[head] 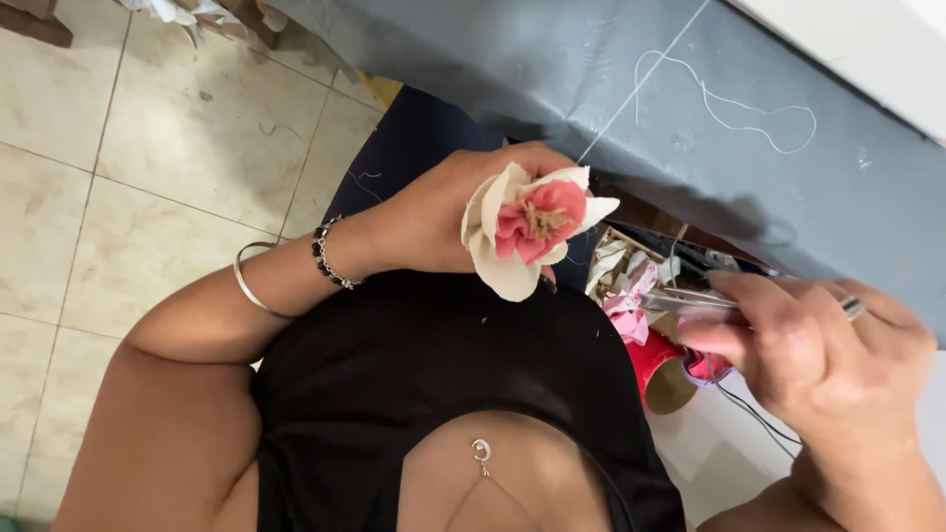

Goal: Hand-sewing and assembling a decorative fabric flower

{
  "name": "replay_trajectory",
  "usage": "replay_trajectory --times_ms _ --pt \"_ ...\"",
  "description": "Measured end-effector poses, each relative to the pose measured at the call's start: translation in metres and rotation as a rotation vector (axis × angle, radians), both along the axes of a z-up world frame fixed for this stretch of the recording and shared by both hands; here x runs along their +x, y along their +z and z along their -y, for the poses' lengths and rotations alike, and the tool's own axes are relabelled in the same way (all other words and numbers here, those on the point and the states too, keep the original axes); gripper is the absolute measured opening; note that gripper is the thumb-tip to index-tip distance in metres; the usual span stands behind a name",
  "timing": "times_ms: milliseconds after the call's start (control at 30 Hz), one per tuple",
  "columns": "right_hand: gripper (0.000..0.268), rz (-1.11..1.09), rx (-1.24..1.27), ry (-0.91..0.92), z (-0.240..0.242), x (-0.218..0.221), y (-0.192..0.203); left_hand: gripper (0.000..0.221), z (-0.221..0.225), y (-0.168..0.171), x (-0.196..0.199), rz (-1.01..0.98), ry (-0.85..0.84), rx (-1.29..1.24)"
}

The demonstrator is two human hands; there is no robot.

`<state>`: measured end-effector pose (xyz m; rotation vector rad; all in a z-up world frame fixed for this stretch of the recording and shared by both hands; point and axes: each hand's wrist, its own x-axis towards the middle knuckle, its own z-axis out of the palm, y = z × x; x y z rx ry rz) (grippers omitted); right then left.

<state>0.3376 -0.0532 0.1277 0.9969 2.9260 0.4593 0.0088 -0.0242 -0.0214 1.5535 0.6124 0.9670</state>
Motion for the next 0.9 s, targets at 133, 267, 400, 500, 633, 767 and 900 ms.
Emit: replay_trajectory --times_ms 133,267,400,500,633,767,900 --pt "0.054 0.035 -0.028 0.108 -0.018 -0.032 0.007 0.069 -0.001 -0.001 -0.003 -0.002 0.02 0.026" --pt "0.038 0.032 -0.353 0.018 -0.029 -0.054 0.015 0.069 -0.003 -0.004 -0.005 -0.003 0.032 0.052" --pt "0.05 0.069 -0.479 0.016 -0.038 -0.066 0.017 0.065 -0.005 -0.002 -0.007 0.054 0.018 -0.03" --pt "0.047 0.051 -0.429 0.07 -0.037 -0.062 0.016 0.064 -0.005 -0.007 -0.007 0.039 0.025 -0.021" --pt "0.047 0.105 -0.244 0.138 -0.037 -0.067 0.02 0.061 -0.007 -0.01 -0.006 0.016 0.044 0.009" --pt "0.046 0.157 -0.185 0.164 -0.037 -0.078 0.028 0.062 -0.004 -0.007 -0.008 0.012 0.034 -0.03" --pt "0.025 0.423 0.027 0.255 -0.04 -0.085 0.034 0.059 -0.002 -0.003 -0.008 0.076 0.02 -0.055"
